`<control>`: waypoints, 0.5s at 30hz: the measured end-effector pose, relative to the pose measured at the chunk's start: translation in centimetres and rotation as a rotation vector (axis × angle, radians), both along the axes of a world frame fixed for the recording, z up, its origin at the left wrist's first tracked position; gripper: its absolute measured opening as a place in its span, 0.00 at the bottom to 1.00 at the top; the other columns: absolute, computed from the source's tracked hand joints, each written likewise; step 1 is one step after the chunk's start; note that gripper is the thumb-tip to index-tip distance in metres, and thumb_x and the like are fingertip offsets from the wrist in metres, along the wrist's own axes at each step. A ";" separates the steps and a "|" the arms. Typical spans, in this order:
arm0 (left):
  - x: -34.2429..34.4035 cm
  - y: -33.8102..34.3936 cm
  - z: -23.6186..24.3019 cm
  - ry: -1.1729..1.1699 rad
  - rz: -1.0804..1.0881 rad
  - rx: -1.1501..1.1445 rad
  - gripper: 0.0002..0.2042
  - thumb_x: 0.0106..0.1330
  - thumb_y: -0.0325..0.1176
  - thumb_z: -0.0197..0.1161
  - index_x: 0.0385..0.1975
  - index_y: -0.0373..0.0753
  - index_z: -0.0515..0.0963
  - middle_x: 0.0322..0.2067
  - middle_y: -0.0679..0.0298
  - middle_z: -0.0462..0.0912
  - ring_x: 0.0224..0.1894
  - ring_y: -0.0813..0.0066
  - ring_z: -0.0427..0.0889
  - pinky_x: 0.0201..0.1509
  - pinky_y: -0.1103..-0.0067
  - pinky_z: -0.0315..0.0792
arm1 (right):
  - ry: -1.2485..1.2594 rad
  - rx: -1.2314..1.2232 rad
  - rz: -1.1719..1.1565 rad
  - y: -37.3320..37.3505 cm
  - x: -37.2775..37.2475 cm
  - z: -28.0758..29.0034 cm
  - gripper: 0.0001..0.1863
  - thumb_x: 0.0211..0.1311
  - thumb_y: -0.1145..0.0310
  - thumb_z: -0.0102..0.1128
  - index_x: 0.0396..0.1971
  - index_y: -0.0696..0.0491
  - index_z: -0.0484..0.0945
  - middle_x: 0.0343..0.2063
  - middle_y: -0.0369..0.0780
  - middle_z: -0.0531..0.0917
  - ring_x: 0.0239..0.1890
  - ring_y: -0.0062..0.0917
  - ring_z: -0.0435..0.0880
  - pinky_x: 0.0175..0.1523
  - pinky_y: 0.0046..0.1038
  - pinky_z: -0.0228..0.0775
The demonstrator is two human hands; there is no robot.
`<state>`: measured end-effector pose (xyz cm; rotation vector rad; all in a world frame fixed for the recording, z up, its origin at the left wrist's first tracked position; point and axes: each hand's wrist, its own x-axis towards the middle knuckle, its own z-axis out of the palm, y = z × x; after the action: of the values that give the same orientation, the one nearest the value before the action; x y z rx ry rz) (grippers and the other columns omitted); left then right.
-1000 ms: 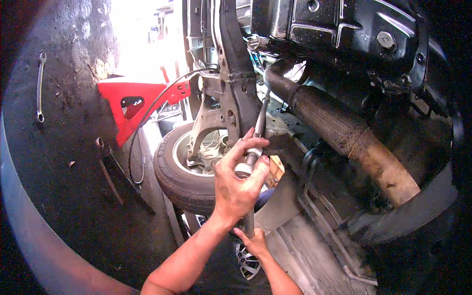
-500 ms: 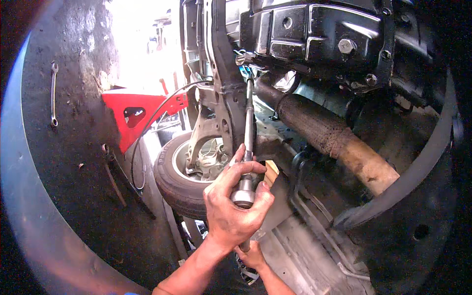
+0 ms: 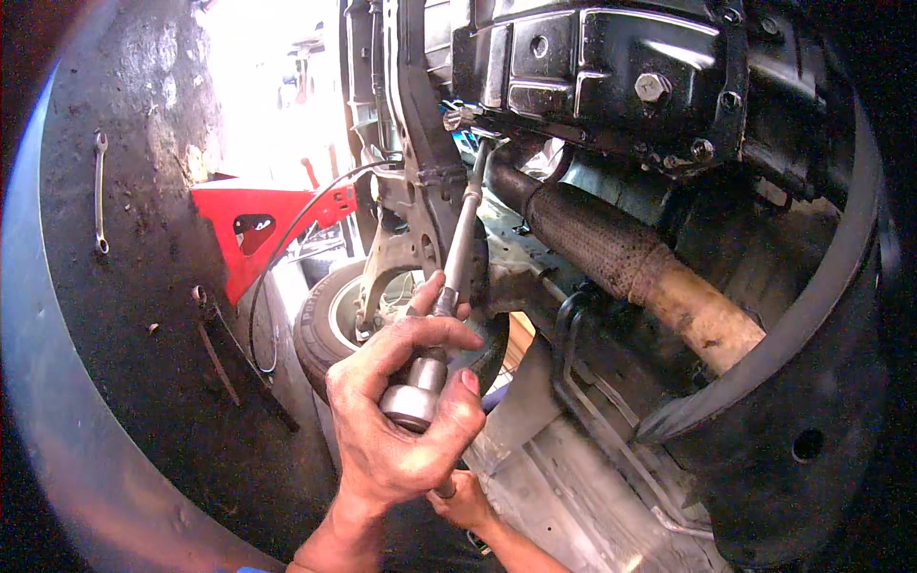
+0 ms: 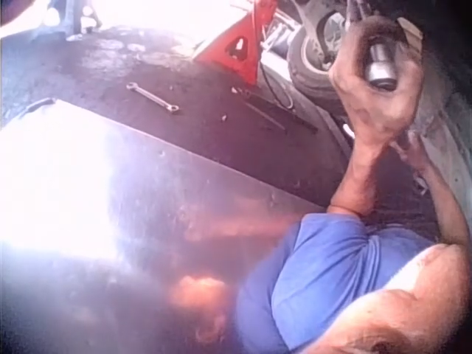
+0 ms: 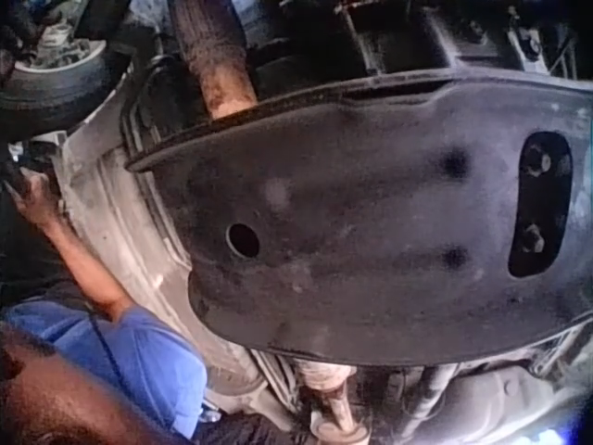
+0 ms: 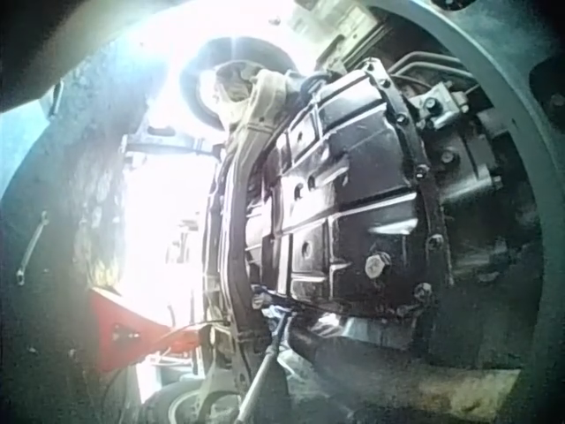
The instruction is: Tightening bolts on the undercarriage of a car using a ratchet while another person assists.
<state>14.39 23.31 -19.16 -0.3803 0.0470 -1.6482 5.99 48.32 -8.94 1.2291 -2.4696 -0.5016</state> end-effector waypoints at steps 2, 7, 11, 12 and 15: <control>0.1 -0.1 0.0 0.013 0.047 -0.044 0.13 0.49 0.26 0.63 0.35 0.30 0.83 0.33 0.55 0.86 0.53 0.53 0.85 0.71 0.61 0.66 | -0.003 0.017 -0.014 0.6 -0.6 0.6 0.10 0.60 0.66 0.70 0.34 0.56 0.81 0.27 0.48 0.84 0.30 0.46 0.85 0.35 0.38 0.76; -0.4 -0.8 1.0 0.052 0.099 -0.058 0.12 0.49 0.26 0.63 0.34 0.30 0.82 0.32 0.55 0.86 0.49 0.52 0.87 0.72 0.59 0.65 | 0.002 -0.089 0.223 -1.1 -1.0 0.0 0.10 0.60 0.66 0.71 0.31 0.57 0.80 0.26 0.47 0.84 0.28 0.43 0.85 0.35 0.39 0.75; -1.3 -1.5 3.7 0.095 0.171 -0.071 0.10 0.49 0.26 0.65 0.32 0.32 0.82 0.29 0.54 0.85 0.45 0.55 0.88 0.71 0.62 0.67 | 0.017 -0.130 0.133 -1.7 -1.9 0.4 0.15 0.64 0.61 0.69 0.28 0.59 0.82 0.22 0.47 0.83 0.24 0.34 0.84 0.34 0.37 0.74; -1.3 -1.8 4.2 0.092 0.180 -0.084 0.10 0.49 0.26 0.65 0.32 0.32 0.81 0.28 0.55 0.84 0.42 0.56 0.89 0.70 0.63 0.68 | 0.018 -0.133 0.136 -2.1 -2.0 0.6 0.15 0.64 0.61 0.69 0.28 0.59 0.82 0.22 0.47 0.83 0.24 0.34 0.84 0.34 0.37 0.74; -1.0 -2.9 5.4 0.031 0.226 -0.090 0.08 0.51 0.27 0.66 0.31 0.33 0.81 0.25 0.56 0.82 0.31 0.62 0.88 0.68 0.65 0.70 | 0.008 -0.202 0.057 -2.4 -4.1 1.3 0.21 0.65 0.58 0.68 0.20 0.58 0.79 0.13 0.45 0.78 0.17 0.32 0.78 0.28 0.39 0.69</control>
<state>13.37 20.40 -13.78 -0.4623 -0.0459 -1.4246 1.90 45.95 -7.67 1.2087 -2.4024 -0.2344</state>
